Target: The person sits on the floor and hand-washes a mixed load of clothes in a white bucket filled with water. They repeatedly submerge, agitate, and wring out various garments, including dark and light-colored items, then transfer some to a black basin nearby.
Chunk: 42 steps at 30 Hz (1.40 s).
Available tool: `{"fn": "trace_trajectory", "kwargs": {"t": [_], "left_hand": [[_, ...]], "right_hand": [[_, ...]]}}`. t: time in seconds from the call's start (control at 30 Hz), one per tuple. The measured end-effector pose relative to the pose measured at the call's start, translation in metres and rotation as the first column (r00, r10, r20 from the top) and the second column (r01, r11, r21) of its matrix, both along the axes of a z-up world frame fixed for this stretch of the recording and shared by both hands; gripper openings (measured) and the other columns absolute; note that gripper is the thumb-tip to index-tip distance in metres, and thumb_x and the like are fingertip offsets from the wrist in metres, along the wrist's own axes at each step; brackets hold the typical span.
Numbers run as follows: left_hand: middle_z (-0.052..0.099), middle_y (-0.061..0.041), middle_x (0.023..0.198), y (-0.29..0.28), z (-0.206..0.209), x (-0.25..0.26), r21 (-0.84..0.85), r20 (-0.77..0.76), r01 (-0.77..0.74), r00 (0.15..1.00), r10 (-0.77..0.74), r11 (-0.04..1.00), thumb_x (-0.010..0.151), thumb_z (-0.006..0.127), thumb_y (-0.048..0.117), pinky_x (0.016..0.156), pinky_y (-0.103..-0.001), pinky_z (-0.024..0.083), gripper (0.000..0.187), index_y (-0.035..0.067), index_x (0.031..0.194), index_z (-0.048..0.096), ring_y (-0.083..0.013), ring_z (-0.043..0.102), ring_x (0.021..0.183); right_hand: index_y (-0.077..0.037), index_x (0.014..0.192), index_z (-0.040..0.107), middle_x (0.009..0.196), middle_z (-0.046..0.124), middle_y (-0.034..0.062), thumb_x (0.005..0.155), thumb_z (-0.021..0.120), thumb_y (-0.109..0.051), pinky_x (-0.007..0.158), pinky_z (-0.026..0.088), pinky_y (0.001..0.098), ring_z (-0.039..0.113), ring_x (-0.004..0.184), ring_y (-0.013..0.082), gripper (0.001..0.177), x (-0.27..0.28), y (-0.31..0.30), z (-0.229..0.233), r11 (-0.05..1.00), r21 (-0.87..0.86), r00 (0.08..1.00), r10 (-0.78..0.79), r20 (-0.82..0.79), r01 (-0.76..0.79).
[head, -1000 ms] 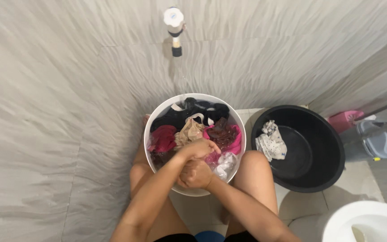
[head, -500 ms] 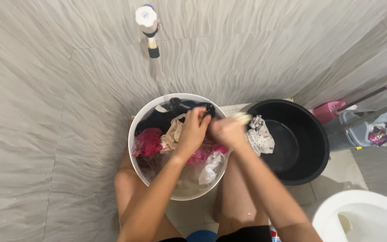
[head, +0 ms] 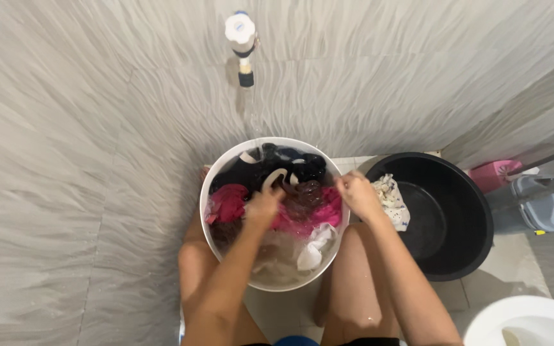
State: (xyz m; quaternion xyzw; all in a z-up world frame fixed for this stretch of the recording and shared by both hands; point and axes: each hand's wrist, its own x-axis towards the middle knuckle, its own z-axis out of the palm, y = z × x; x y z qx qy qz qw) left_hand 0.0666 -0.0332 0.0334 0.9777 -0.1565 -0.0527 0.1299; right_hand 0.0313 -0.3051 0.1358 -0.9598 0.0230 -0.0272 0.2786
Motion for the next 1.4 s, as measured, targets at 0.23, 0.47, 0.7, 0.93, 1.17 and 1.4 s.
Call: {"fn": "trace_trajectory", "kwargs": {"t": [0.23, 0.47, 0.7, 0.93, 1.17, 1.4], "left_hand": [[0.059, -0.020, 0.114, 0.099, 0.039, 0.051, -0.346, 0.242, -0.164, 0.936, 0.257, 0.924, 0.083, 0.072, 0.008, 0.090, -0.052, 0.051, 0.024, 0.012, 0.107, 0.066, -0.0430, 0.059, 0.108], [0.055, -0.023, 0.131, 0.088, 0.055, -0.002, -0.199, 0.127, 0.009, 0.992, 0.017, 0.980, 0.069, 0.086, 0.025, 0.101, -0.057, 0.040, 0.037, 0.021, 0.105, 0.079, -0.0456, 0.050, 0.124], [0.055, -0.018, 0.137, 0.071, 0.038, -0.088, -0.616, -0.364, -0.109, 0.918, -0.159, 0.781, 0.070, 0.089, 0.035, 0.111, -0.041, 0.043, 0.083, 0.016, 0.142, 0.053, -0.0339, 0.053, 0.131], [0.039, -0.017, 0.157, 0.043, 0.062, -0.113, -0.891, -0.314, -0.175, 0.905, -0.289, 0.420, 0.060, 0.099, 0.025, 0.118, -0.041, 0.033, 0.130, 0.010, 0.160, 0.016, -0.0293, 0.037, 0.146], [0.060, -0.016, 0.142, 0.027, 0.037, -0.101, -0.919, -0.394, -0.353, 0.854, -0.340, 0.177, 0.069, 0.094, 0.021, 0.107, -0.038, 0.048, 0.107, -0.001, 0.157, 0.037, -0.0229, 0.059, 0.128], [0.065, -0.007, 0.125, 0.024, 0.068, -0.083, -0.930, -0.345, -0.306, 0.920, -0.188, 0.205, 0.075, 0.088, 0.022, 0.101, -0.033, 0.052, 0.076, 0.005, 0.135, 0.045, -0.0169, 0.062, 0.117]], "right_hand": [[-0.016, 0.108, 0.081, 0.101, 0.077, 0.0186, 0.091, 0.064, -0.045, 0.086, 0.056, 0.0402, 0.074, 0.092, 0.0336, 0.038, -0.004, 0.042, -0.023, 0.915, -0.009, 0.775, 0.336, -0.536, -0.403], [-0.014, 0.137, 0.061, 0.145, 0.052, 0.0142, 0.079, 0.088, -0.055, 0.103, 0.052, 0.0471, 0.052, 0.132, 0.0340, 0.076, -0.028, 0.121, -0.063, 0.804, -0.416, 0.552, -0.134, -0.823, -0.425], [-0.011, 0.121, 0.071, 0.115, 0.068, 0.0176, 0.087, 0.075, -0.048, 0.090, 0.054, 0.0439, 0.067, 0.105, 0.0311, 0.050, -0.051, 0.145, -0.094, 0.955, -0.178, 0.750, 0.065, -0.658, -0.239], [-0.010, 0.100, 0.075, 0.085, 0.077, 0.0123, 0.081, 0.073, -0.041, 0.071, 0.056, 0.0364, 0.074, 0.076, 0.0208, 0.037, -0.042, 0.143, 0.061, 0.924, 0.345, 0.892, 0.287, -0.348, -0.163], [-0.002, 0.108, 0.073, 0.092, 0.075, 0.0006, 0.092, 0.071, -0.022, 0.073, 0.055, 0.0267, 0.068, 0.081, 0.0089, 0.026, -0.059, 0.139, 0.245, 0.564, 0.817, 0.941, 0.328, -0.085, -0.123], [0.001, 0.113, 0.071, 0.099, 0.075, 0.0033, 0.094, 0.072, -0.019, 0.078, 0.055, 0.0264, 0.069, 0.086, 0.0105, 0.027, -0.050, 0.117, 0.259, 0.457, 0.883, 0.991, 0.124, 0.059, -0.110]]}}
